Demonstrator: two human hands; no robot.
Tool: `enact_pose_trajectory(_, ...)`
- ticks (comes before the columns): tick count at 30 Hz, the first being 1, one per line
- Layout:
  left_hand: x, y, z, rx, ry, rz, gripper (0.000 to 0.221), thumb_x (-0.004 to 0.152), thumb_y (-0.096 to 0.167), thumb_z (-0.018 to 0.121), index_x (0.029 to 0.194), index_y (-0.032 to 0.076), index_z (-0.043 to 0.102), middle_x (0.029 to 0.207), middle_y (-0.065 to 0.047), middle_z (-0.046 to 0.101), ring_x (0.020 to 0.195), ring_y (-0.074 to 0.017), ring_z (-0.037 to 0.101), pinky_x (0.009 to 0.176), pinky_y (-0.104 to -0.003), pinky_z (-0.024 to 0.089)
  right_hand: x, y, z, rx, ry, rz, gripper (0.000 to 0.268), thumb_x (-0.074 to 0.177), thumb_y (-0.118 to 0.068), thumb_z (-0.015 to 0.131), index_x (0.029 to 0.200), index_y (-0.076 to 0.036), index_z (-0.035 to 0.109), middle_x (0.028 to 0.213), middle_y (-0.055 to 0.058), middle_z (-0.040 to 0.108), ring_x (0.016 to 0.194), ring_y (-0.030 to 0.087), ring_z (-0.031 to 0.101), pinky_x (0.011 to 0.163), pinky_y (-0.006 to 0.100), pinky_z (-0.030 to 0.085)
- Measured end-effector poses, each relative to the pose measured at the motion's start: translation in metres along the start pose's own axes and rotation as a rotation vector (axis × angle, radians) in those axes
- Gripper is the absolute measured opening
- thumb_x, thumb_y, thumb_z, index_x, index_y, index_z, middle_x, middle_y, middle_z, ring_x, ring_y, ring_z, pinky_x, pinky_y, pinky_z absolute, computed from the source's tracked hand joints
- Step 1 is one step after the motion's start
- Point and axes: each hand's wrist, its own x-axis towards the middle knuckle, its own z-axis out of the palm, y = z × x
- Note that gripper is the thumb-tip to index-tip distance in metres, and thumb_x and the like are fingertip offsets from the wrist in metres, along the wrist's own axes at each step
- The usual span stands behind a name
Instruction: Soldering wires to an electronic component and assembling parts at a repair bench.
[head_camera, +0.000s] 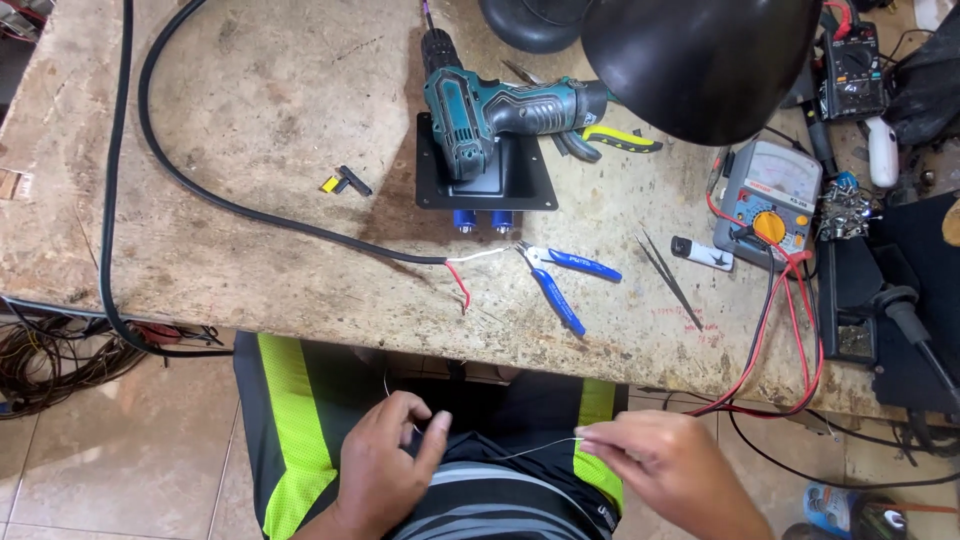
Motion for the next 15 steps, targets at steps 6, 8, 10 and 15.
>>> enact_pose_trajectory(6,0.008,0.071,-0.022,-0.216,-0.266,0.42,0.037,0.102,0.041,0.051,0.118,0.011,0.066,0.113,-0.007,0.067,0.108,-0.0249,0.059,0.093,-0.037,0.045,0.043,-0.033,0.048,0.044,0.027,-0.368,0.016,0.097,-0.027,0.069,0.1,-0.015,0.081,0.071,-0.003,0.069,0.063,0.023,0.054,0.056,0.036,0.045)
enact_pose_trajectory(8,0.008,0.08,-0.015,-0.485,-0.724,0.053,0.033,0.106,0.041,0.041,0.114,0.015,0.059,0.093,-0.001,0.063,0.067,-0.0101,0.062,0.075,-0.028,0.052,0.048,-0.03,0.068,0.064,0.08,-0.381,0.029,0.1,-0.017,0.06,0.072,-0.011,0.056,0.065,0.003,0.057,0.055,0.026,0.05,0.053,0.041,0.037)
enact_pose_trajectory(10,0.009,0.077,-0.011,-0.499,-0.642,0.017,0.029,0.102,0.038,0.051,0.113,0.016,0.067,0.089,0.003,0.067,0.072,-0.0071,0.062,0.074,-0.026,0.051,0.049,-0.031,0.053,0.135,0.029,-0.339,0.012,0.1,-0.017,0.062,0.091,-0.011,0.066,0.068,0.002,0.06,0.058,0.023,0.057,0.053,0.038,0.042)
enact_pose_trajectory(15,0.023,0.048,-0.017,-0.454,-0.332,0.076,0.026,0.094,0.031,0.065,0.103,0.019,0.087,0.103,0.003,0.088,0.099,-0.0084,0.081,0.091,-0.022,0.058,0.04,-0.016,0.006,0.276,0.026,-0.167,0.017,0.092,-0.02,0.072,0.106,-0.012,0.08,0.081,0.0,0.073,0.067,0.012,0.066,0.061,0.026,0.05)
